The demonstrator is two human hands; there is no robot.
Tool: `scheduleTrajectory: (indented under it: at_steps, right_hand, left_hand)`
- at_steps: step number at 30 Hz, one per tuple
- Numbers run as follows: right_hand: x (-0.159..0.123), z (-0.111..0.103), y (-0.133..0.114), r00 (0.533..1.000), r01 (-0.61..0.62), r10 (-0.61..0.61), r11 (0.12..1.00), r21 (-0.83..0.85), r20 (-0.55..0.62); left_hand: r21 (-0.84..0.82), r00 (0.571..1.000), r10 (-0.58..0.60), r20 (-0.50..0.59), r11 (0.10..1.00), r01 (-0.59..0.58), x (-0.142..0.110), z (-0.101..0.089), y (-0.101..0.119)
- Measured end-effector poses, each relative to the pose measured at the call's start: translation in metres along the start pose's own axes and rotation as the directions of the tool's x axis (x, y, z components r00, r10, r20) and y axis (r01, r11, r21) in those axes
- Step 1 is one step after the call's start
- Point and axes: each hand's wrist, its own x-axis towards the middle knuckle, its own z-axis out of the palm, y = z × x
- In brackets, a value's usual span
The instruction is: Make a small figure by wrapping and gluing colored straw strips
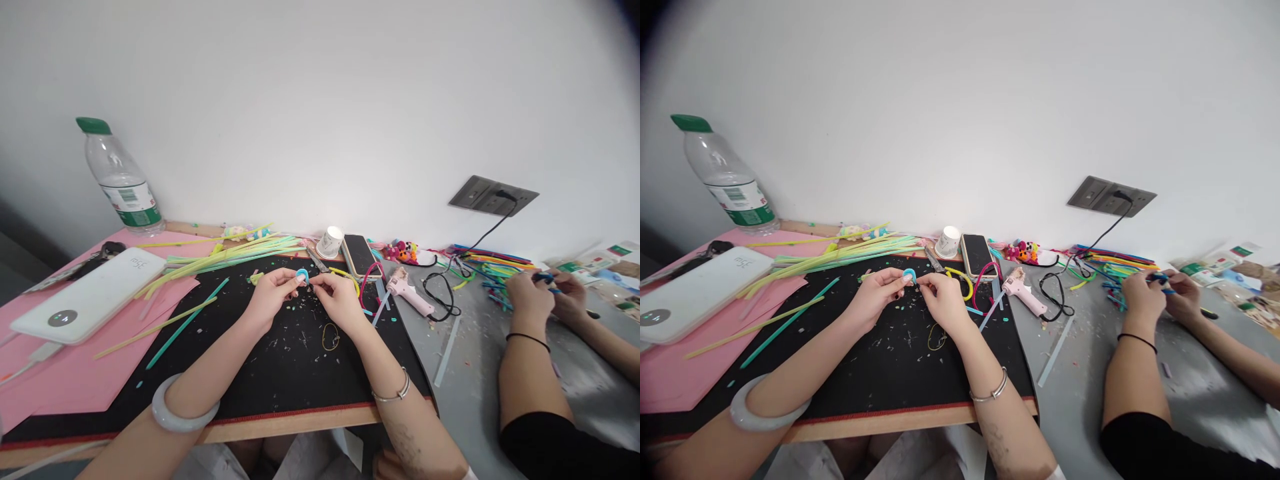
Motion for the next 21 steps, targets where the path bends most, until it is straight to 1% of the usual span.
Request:
scheduleTrajectory:
  at_steps: [5, 13, 17, 21]
  right_hand:
    - [-0.0003, 0.0005, -0.0025, 1.0, -0.024, 0.024, 0.999, 0.025, 0.004]
    - [-0.0019, 0.0037, 0.0023, 0.999, -0.047, 0.046, 0.993, 0.111, 0.008]
    - [-0.0012, 0.0058, 0.0027, 0.996, -0.094, 0.093, 0.982, 0.161, 0.012]
    - [0.0001, 0.0066, 0.0023, 0.99, -0.14, 0.139, 0.964, 0.225, 0.018]
  left_hand:
    - [0.017, 1.0, -0.004, 0.001, 1.0, 0.004, -0.0013, 0.0006, 0.0018]
    - [0.049, 1.0, 0.01, -0.017, 0.999, -0.01, -0.0022, 0.0017, 0.0031]
    - [0.079, 0.999, 0.037, -0.027, 0.996, -0.034, -0.0012, 0.0001, 0.0016]
    - [0.114, 0.999, 0.048, -0.013, 0.992, -0.046, 0.0002, -0.0014, -0.0017]
